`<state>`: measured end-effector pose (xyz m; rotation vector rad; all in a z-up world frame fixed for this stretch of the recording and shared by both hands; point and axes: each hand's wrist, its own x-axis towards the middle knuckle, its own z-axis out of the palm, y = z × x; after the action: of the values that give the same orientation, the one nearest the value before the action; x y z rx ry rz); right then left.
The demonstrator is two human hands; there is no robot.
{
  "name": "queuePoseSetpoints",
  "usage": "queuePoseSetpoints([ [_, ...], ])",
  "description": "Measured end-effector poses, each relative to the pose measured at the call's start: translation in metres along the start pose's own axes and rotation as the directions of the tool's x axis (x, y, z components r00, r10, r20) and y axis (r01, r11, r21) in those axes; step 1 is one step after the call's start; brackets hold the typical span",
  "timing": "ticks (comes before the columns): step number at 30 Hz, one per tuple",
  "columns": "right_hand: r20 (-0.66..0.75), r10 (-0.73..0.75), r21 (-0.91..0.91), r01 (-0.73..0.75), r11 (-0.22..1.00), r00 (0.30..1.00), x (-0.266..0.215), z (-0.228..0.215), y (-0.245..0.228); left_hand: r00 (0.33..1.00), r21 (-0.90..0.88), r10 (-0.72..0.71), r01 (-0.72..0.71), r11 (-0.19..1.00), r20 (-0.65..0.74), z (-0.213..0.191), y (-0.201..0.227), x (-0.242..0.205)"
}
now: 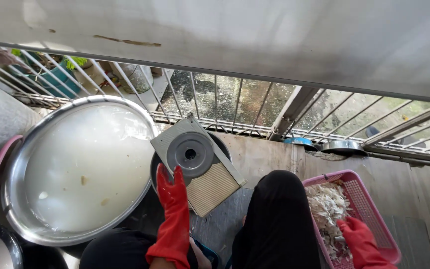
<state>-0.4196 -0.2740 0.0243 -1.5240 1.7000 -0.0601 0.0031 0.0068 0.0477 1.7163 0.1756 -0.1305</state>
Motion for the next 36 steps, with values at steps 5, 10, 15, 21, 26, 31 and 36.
queuePoseSetpoints([
  [5,0.051,0.058,-0.253,-0.043,0.967,0.997,0.039,0.025,0.072,0.986,0.217,0.011,-0.047,0.975,0.165,-0.007,0.084,0.017],
  [10,0.066,-0.066,-0.449,0.088,0.889,0.996,0.076,0.035,0.101,0.97,0.35,0.002,-0.089,0.933,0.241,-0.019,0.141,0.045],
  [15,-0.049,-0.225,-0.175,0.213,0.961,0.973,0.062,0.013,0.015,0.978,0.417,0.049,-0.133,0.899,0.205,-0.027,0.115,0.099],
  [21,-0.128,-0.571,0.121,0.584,0.803,0.811,-0.012,0.015,-0.154,0.945,0.611,-0.236,0.05,0.79,0.228,-0.045,0.073,0.126],
  [26,0.064,-0.66,0.1,0.653,0.751,0.749,-0.078,0.095,-0.249,0.923,0.62,-0.348,0.177,0.764,0.165,-0.084,0.079,0.147],
  [31,0.211,-0.725,-0.104,0.752,0.651,0.656,-0.064,0.216,-0.245,0.976,0.731,-0.166,0.013,0.683,0.138,-0.15,-0.048,0.215],
  [36,0.134,-0.918,-0.326,0.891,0.315,0.374,-0.068,0.285,-0.231,0.923,0.779,-0.377,0.292,0.555,-0.078,-0.222,-0.151,0.211],
])
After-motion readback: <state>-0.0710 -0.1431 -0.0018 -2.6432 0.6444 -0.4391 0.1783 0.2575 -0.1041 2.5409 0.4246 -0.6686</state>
